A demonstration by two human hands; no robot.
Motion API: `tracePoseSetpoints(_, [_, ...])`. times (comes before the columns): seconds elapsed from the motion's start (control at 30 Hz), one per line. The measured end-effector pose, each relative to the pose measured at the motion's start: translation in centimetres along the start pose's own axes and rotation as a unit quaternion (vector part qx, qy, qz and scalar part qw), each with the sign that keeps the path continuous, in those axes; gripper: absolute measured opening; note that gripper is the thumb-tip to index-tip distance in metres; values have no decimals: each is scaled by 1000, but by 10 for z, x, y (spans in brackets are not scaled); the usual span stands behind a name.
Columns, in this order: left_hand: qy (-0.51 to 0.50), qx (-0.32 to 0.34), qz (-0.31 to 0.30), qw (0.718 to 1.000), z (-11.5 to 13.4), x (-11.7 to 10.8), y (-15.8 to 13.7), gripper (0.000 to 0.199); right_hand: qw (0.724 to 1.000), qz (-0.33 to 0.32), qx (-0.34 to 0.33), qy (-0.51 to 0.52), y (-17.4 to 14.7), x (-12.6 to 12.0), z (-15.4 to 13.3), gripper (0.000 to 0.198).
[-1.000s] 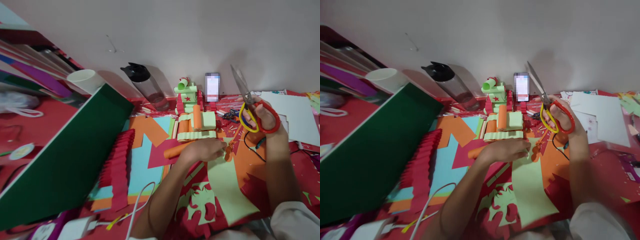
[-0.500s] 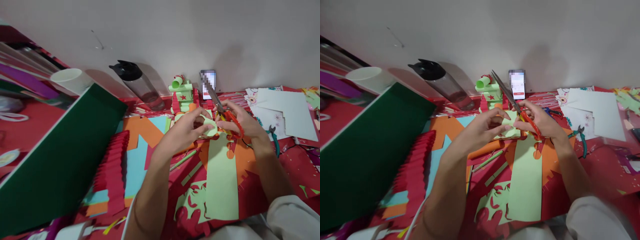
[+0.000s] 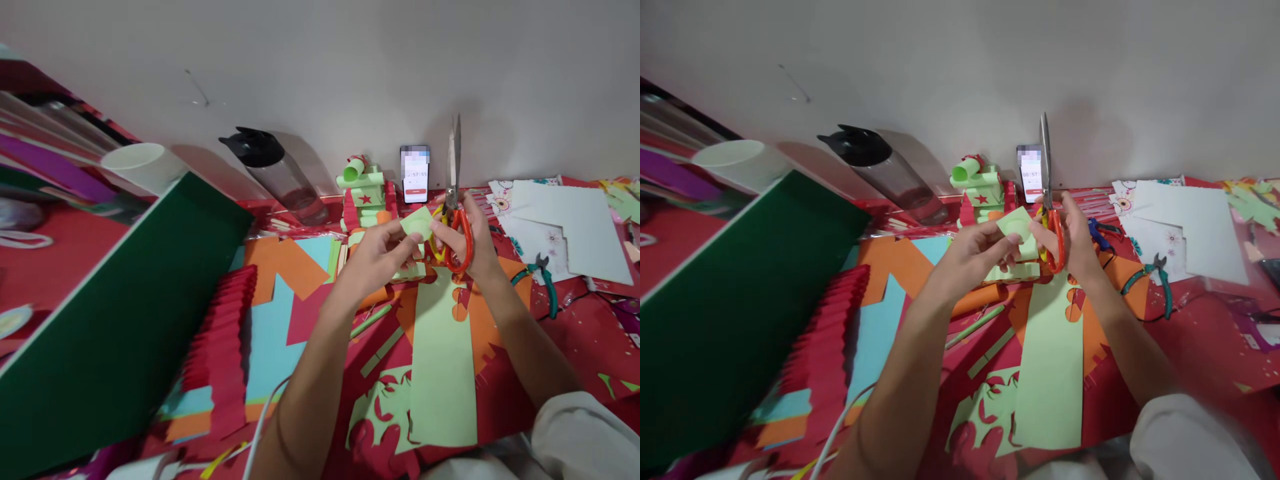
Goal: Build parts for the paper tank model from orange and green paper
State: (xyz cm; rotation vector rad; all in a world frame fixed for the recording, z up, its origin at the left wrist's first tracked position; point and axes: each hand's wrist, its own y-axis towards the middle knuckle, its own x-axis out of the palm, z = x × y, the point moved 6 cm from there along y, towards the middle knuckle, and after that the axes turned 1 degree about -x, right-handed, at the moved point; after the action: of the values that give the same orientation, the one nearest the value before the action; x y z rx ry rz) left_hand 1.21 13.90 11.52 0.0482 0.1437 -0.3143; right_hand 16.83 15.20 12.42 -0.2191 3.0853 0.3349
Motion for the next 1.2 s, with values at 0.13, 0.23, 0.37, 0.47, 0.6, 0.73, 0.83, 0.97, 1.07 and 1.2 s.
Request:
tracePoseSetpoints(0.13, [-32, 12, 110, 993, 3, -14, 0, 27, 999, -45, 11, 15, 0, 4, 3, 60])
tracePoseSetpoints(0.23, [-83, 35, 193, 977, 3, -29, 0, 25, 990, -135, 33, 29, -4, 15, 8, 66])
tracePoseSetpoints(0.37, [-102, 46, 239, 965, -1, -39, 0, 23, 977, -210, 38, 11, -13, 30, 13, 65])
tracePoseSetpoints(0.47, [-89, 65, 257, 960, 1, -40, -1, 23, 979, -205, 25, -4, -17, 36, 17, 59])
tracePoseSetpoints(0.6, [-58, 100, 284, 952, 6, -38, -4, 25, 985, -171, 7, -16, -18, 39, 20, 52])
tracePoseSetpoints(0.73, [-45, 134, 311, 940, 10, -38, -7, 33, 985, -165, 8, -43, -21, 44, 17, 50])
tracePoseSetpoints(0.83, [-45, 146, 306, 940, 12, -36, -7, 34, 986, -153, -1, -66, -22, 45, 15, 49])
tracePoseSetpoints(0.97, [-59, 146, 296, 942, 13, -33, -7, 32, 988, -146, -3, -53, -23, 47, 15, 51])
tracePoseSetpoints(1.07, [-65, 145, 295, 942, 14, -32, -8, 31, 989, -140, -5, -45, -22, 47, 16, 54])
tracePoseSetpoints(1.2, [-73, 139, 291, 944, 14, -32, -8, 32, 990, -140, -3, -25, -22, 47, 15, 53])
